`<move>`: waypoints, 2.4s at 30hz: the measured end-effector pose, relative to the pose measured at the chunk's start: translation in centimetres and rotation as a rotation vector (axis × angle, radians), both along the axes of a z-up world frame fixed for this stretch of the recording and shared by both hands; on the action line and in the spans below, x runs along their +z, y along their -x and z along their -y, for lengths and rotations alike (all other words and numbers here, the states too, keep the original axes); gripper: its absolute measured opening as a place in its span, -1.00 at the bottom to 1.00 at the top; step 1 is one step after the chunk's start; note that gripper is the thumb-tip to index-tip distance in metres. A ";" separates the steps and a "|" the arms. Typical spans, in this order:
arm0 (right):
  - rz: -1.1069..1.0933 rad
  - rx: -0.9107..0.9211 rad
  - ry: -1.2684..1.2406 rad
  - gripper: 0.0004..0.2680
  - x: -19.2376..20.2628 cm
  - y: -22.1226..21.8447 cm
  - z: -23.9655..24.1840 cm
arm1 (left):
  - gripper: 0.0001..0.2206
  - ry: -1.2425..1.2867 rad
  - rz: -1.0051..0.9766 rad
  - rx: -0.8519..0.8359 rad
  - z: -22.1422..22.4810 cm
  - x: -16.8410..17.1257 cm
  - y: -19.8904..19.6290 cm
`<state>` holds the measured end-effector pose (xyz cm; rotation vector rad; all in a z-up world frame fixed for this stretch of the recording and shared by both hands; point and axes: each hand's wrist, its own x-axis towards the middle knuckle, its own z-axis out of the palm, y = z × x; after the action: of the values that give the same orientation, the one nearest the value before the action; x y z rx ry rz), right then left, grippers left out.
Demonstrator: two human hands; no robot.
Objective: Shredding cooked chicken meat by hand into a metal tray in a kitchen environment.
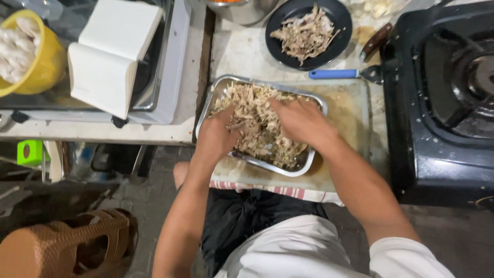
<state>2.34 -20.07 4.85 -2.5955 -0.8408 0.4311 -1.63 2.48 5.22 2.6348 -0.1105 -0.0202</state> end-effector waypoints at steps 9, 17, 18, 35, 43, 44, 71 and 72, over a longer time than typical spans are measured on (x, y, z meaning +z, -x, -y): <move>0.337 0.104 -0.059 -0.80 0.7 0.9 -1.7 | -0.86 -0.250 0.195 -0.272 -2.5 -5.0 3.6; 0.094 0.345 0.213 -0.87 -5.2 1.7 -4.1 | -0.83 -0.274 -0.233 -0.200 -0.4 -6.9 2.0; 0.164 0.343 0.173 -0.86 -7.0 1.7 -4.2 | -0.86 -0.310 -0.277 -0.170 -0.4 -7.8 1.7; 0.081 0.300 -0.184 -0.84 -4.0 -1.6 -1.7 | -0.79 0.074 0.236 -0.121 1.3 -4.4 2.2; 0.034 0.246 -0.208 -0.77 -2.9 -2.0 -1.4 | -0.73 -0.059 0.703 -0.141 1.7 -8.7 0.9; 0.020 0.247 -0.155 -0.75 -2.7 -2.0 -1.4 | -0.74 -0.063 0.679 -0.157 1.8 -8.3 1.0; -0.022 0.092 0.106 -0.75 -0.7 -2.1 2.1 | -0.51 -0.247 -0.199 -0.139 10.4 -5.4 4.5; -0.013 0.092 0.092 -0.75 -0.7 -2.3 2.1 | -0.55 -0.246 -0.159 -0.147 10.0 -6.0 4.4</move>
<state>4.61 -22.13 4.12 -2.6423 -0.9596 0.5239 -6.00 -7.56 -0.80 2.8513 -0.2619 -0.3115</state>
